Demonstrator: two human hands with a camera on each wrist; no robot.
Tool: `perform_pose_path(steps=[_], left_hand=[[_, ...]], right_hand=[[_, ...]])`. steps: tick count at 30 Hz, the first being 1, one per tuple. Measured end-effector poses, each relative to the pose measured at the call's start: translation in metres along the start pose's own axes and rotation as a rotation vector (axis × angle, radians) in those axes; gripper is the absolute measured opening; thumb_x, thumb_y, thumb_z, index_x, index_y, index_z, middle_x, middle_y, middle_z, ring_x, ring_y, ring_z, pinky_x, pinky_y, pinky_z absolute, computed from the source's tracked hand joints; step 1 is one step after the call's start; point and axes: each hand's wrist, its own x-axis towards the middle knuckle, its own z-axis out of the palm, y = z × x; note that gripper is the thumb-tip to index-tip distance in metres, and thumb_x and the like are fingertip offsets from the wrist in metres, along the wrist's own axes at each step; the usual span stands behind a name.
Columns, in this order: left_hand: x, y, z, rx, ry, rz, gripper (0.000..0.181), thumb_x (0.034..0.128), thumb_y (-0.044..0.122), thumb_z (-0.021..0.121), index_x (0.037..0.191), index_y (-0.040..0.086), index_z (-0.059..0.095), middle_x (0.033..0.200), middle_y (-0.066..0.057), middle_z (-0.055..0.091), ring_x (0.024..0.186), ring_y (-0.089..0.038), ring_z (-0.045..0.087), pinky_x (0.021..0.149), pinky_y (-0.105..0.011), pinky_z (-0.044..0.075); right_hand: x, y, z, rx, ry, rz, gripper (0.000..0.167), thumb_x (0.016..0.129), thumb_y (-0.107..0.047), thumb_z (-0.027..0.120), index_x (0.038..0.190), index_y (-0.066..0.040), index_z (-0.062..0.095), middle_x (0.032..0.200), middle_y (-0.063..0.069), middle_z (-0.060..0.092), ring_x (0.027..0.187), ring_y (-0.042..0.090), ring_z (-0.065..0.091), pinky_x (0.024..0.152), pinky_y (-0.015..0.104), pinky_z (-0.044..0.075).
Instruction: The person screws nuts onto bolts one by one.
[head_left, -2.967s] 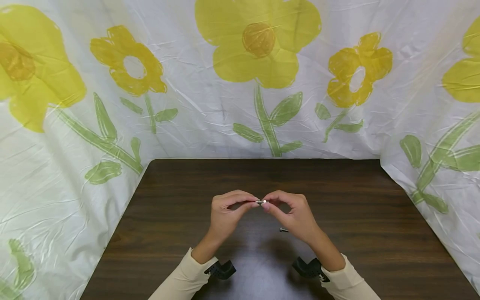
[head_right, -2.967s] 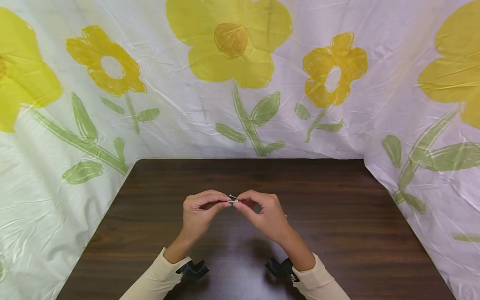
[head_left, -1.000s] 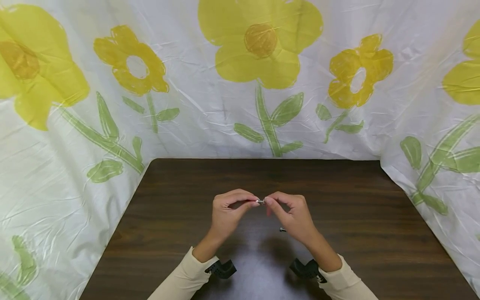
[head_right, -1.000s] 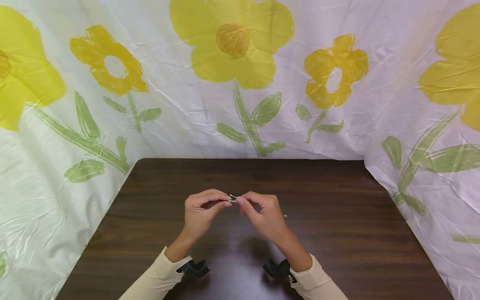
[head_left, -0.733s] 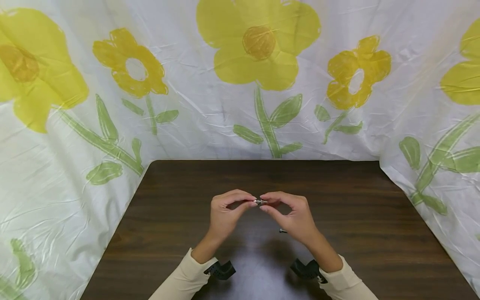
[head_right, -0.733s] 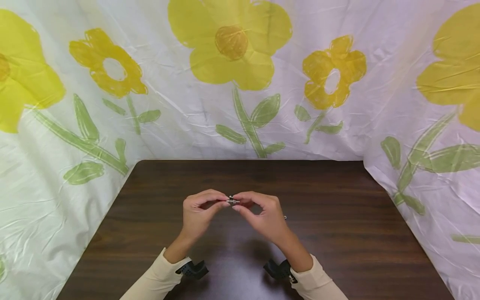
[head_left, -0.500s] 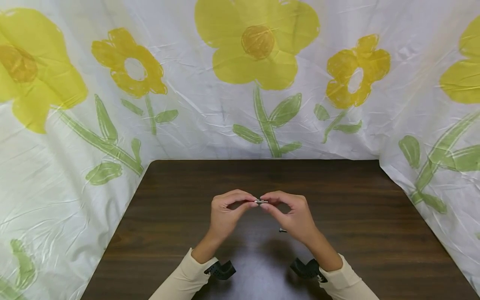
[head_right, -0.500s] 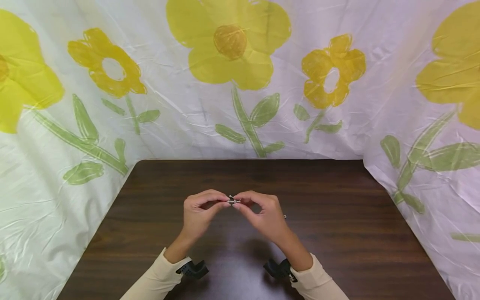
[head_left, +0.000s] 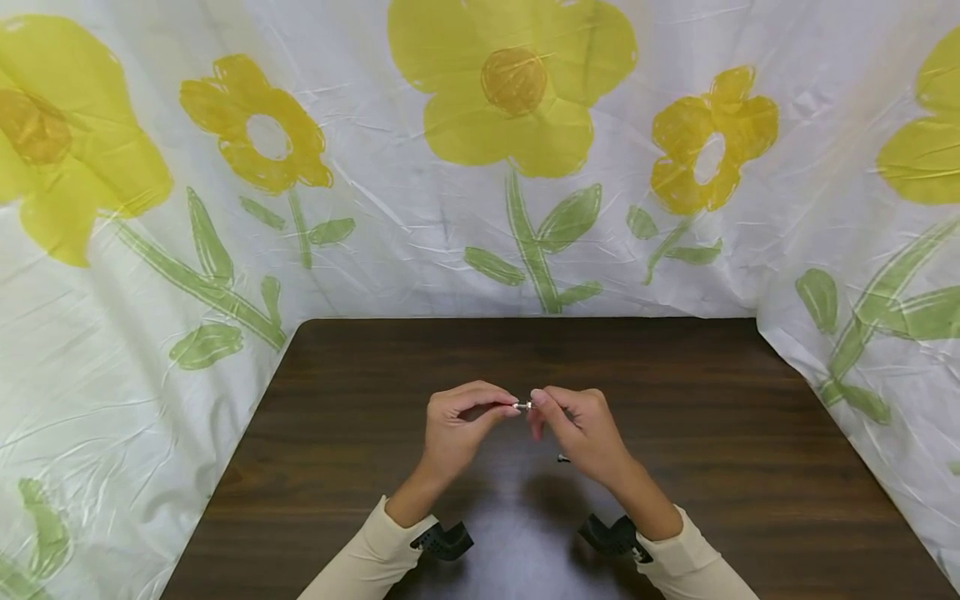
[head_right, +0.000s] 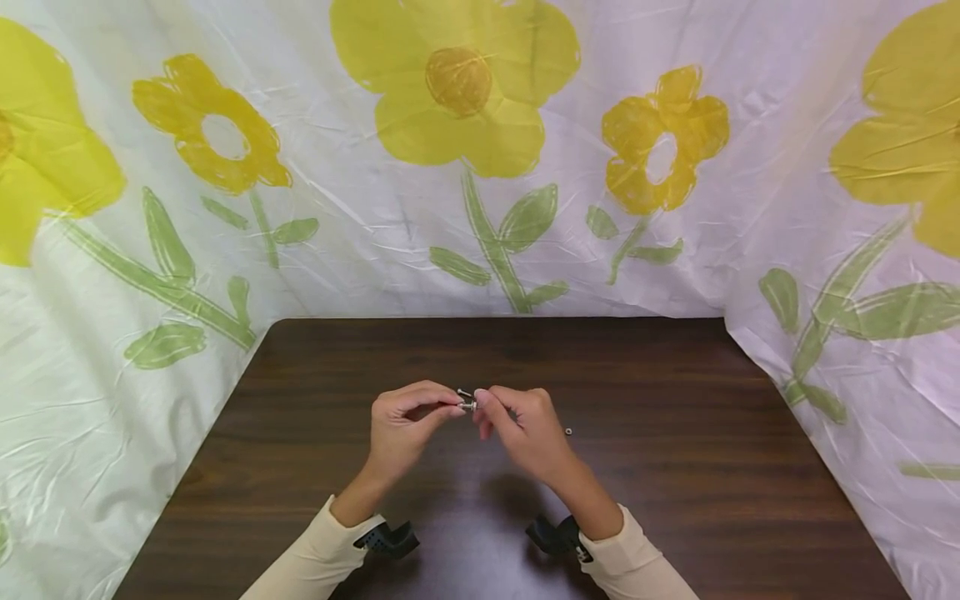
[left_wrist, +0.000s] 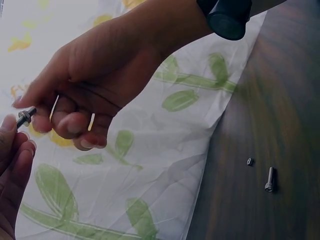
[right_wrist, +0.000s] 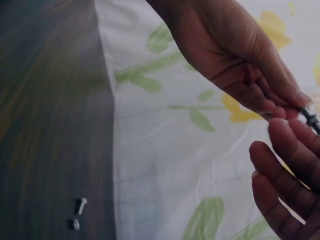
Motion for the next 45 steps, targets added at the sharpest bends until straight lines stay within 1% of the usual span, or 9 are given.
perform_pose_path(steps=[3,6,8,12,19,26,36,42,45], left_hand=[[0.0001,-0.0012,-0.0012,0.01,0.02,-0.006,0.021,0.0773,-0.017,0.078,0.091,-0.002,0.077,0.085,-0.015,0.074,0.076,-0.021,0.07,0.068,-0.029,0.06],[0.0007,-0.0026,-0.0027,0.015,0.037,-0.009,0.022,0.0769,-0.018,0.078,0.091,-0.002,0.077,0.084,-0.015,0.073,0.076,-0.02,0.07,0.068,-0.028,0.06],[0.001,-0.0032,-0.0034,0.01,0.039,-0.012,0.022,0.0765,-0.019,0.077,0.091,-0.002,0.077,0.085,-0.015,0.073,0.076,-0.02,0.07,0.068,-0.028,0.06],[0.001,-0.0028,-0.0032,-0.006,0.025,-0.017,0.022,0.0765,-0.019,0.077,0.091,-0.003,0.077,0.085,-0.015,0.074,0.078,-0.021,0.071,0.069,-0.03,0.061],[0.0009,0.0003,-0.0018,-0.012,0.018,-0.025,0.02,0.0772,-0.018,0.077,0.091,-0.003,0.077,0.085,-0.016,0.073,0.078,-0.021,0.071,0.07,-0.03,0.061],[-0.0001,0.0002,-0.0014,-0.015,0.003,-0.012,0.02,0.0779,-0.018,0.077,0.092,-0.003,0.077,0.086,-0.016,0.074,0.077,-0.022,0.071,0.068,-0.032,0.061],[-0.0008,0.0002,0.0007,-0.048,-0.025,0.002,0.019,0.0786,-0.018,0.076,0.093,-0.005,0.076,0.086,-0.018,0.073,0.077,-0.026,0.072,0.07,-0.034,0.062],[0.0001,0.0006,-0.0007,-0.009,-0.002,0.0,0.019,0.0788,-0.016,0.077,0.092,-0.002,0.077,0.085,-0.017,0.073,0.077,-0.023,0.071,0.069,-0.032,0.061],[0.0011,0.0005,-0.0024,0.013,0.009,-0.008,0.019,0.0787,-0.016,0.078,0.091,-0.001,0.077,0.085,-0.015,0.074,0.077,-0.022,0.071,0.069,-0.03,0.061]], right_hand=[[0.0006,0.001,-0.0029,0.008,0.006,-0.019,0.02,0.095,0.007,0.065,0.094,-0.011,0.073,0.074,-0.005,0.07,0.061,0.009,0.062,0.059,0.021,0.053],[0.0013,0.0026,-0.0056,0.014,0.027,-0.063,0.029,0.085,0.008,0.077,0.108,-0.008,0.073,0.087,0.001,0.074,0.073,0.013,0.07,0.068,0.027,0.059],[0.0018,0.0035,-0.0061,0.013,0.036,-0.095,0.035,0.079,0.009,0.082,0.11,-0.006,0.074,0.093,0.003,0.076,0.077,0.014,0.071,0.068,0.027,0.059],[0.002,0.0046,-0.0053,0.018,0.041,-0.136,0.037,0.077,0.012,0.082,0.108,-0.007,0.075,0.095,0.005,0.076,0.079,0.015,0.072,0.07,0.025,0.059],[0.0009,0.004,-0.0049,0.013,0.036,-0.116,0.03,0.08,0.01,0.08,0.103,-0.009,0.076,0.092,0.002,0.076,0.079,0.013,0.072,0.071,0.023,0.058],[-0.0006,0.002,-0.0035,-0.005,0.009,-0.059,0.016,0.09,0.001,0.075,0.098,-0.013,0.076,0.089,0.0,0.076,0.078,0.011,0.071,0.068,0.029,0.059],[-0.0013,0.0032,0.0,-0.011,-0.008,0.017,0.031,0.098,0.003,0.062,0.077,-0.018,0.071,0.072,-0.006,0.07,0.065,0.013,0.066,0.062,0.025,0.055],[-0.0012,0.0008,-0.0034,0.013,0.002,0.024,0.018,0.096,0.005,0.065,0.099,-0.011,0.073,0.078,-0.003,0.072,0.07,0.011,0.068,0.064,0.027,0.058],[-0.0007,0.0002,-0.0057,0.026,0.003,0.002,0.02,0.092,0.004,0.071,0.107,-0.009,0.073,0.084,-0.001,0.074,0.072,0.012,0.07,0.067,0.026,0.059]])
